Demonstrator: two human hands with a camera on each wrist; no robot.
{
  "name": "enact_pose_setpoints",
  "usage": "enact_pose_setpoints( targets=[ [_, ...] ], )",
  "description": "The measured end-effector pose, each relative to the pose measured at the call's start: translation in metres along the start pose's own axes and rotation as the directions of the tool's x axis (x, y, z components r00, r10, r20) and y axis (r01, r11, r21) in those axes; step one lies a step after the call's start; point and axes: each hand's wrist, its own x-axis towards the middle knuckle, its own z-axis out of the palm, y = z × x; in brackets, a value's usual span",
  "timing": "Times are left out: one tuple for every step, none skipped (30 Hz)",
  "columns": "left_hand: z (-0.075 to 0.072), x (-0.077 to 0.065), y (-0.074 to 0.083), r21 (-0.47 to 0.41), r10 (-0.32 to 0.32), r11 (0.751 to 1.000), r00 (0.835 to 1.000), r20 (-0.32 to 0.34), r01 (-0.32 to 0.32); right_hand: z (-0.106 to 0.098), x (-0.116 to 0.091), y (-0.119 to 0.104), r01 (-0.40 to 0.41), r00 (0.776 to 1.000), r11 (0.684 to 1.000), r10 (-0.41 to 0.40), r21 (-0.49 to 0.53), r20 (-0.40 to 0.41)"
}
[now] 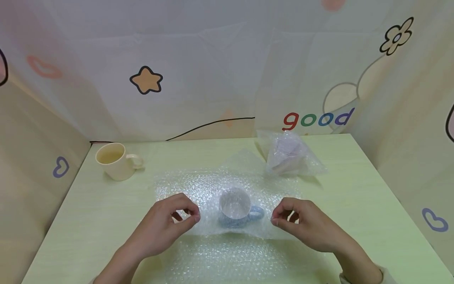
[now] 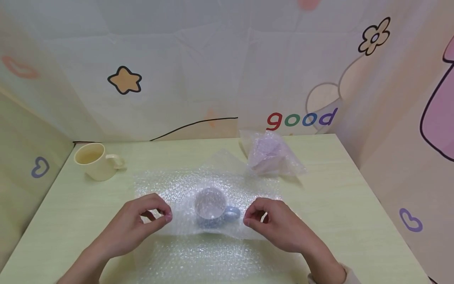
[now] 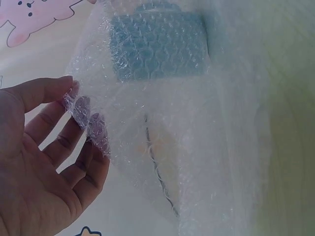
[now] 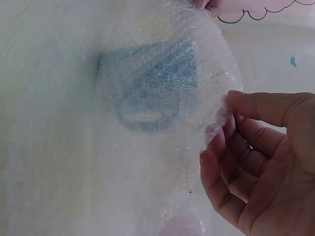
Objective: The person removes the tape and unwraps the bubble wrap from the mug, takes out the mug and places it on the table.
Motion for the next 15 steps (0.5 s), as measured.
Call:
enact_pose_setpoints(
  targets=[
    [0.0003,-0.0006,0.0003,0.001,0.001,1.0,1.0,-0.001,-0.001,0.0007,-0.0007,0.0005,0.009,1.0,1.0,-0.009,-0.005,-0.001],
    [0.0005,-0.0011,0.0004,0.001,0.003,1.0,1.0,-0.001,-0.003,0.0014,-0.0015,0.0012,0.018,1.0,1.0,-0.018,-0.01,-0.001],
    [0.0006,-0.0017,0.0006,0.0,0.004,1.0,1.0,-0.001,-0.004,0.0022,-0.0023,0.002,0.029,1.0,1.0,-0.029,-0.013,-0.003],
    [0.0005,-0.0022,0.0007,-0.001,0.004,1.0,1.0,0.002,-0.004,0.0029,-0.0031,0.0031,0.04,0.999,0.999,-0.04,-0.02,-0.004],
    [0.0005,-0.0027,0.0007,-0.001,0.008,1.0,1.0,0.005,-0.008,0.0036,-0.0039,0.0041,0.052,0.999,0.998,-0.052,-0.022,-0.004],
    [0.0004,-0.0032,0.0006,-0.002,0.008,1.0,1.0,0.008,-0.008,0.0042,-0.0047,0.0052,0.064,0.998,0.998,-0.064,-0.027,-0.004],
    [0.0005,-0.0038,0.0004,-0.003,0.01,1.0,1.0,0.011,-0.01,0.0046,-0.0054,0.0057,0.071,0.997,0.997,-0.071,-0.028,-0.002],
    [0.0005,-0.0044,0.0002,-0.004,0.012,1.0,1.0,0.015,-0.012,0.0051,-0.006,0.0062,0.081,0.997,0.996,-0.081,-0.026,0.001],
    [0.0007,-0.0049,-0.0001,-0.004,0.012,1.0,1.0,0.018,-0.012,0.0056,-0.0065,0.0066,0.092,0.996,0.995,-0.091,-0.025,0.004],
    [0.0009,-0.0054,-0.0003,-0.003,0.012,1.0,1.0,0.021,-0.012,0.0062,-0.007,0.0069,0.1,0.995,0.995,-0.099,-0.023,0.009],
    [0.001,-0.006,-0.0004,-0.003,0.013,1.0,1.0,0.022,-0.013,0.0068,-0.0076,0.0072,0.105,0.994,0.994,-0.104,-0.018,0.015],
    [0.0013,-0.0065,-0.0005,-0.002,0.011,1.0,1.0,0.022,-0.011,0.0076,-0.0081,0.0074,0.108,0.994,0.994,-0.108,-0.014,0.022],
    [0.0015,-0.007,-0.0005,0.001,0.014,1.0,1.0,0.022,-0.014,0.0085,-0.0085,0.0077,0.11,0.994,0.994,-0.11,-0.011,0.028],
    [0.0018,-0.0076,-0.0005,0.003,0.015,1.0,1.0,0.021,-0.015,0.0095,-0.0089,0.008,0.113,0.993,0.994,-0.113,-0.01,0.033],
    [0.0022,-0.0083,-0.0006,0.005,0.016,1.0,1.0,0.02,-0.016,0.0106,-0.0093,0.0083,0.117,0.992,0.993,-0.117,-0.01,0.039]
  ],
)
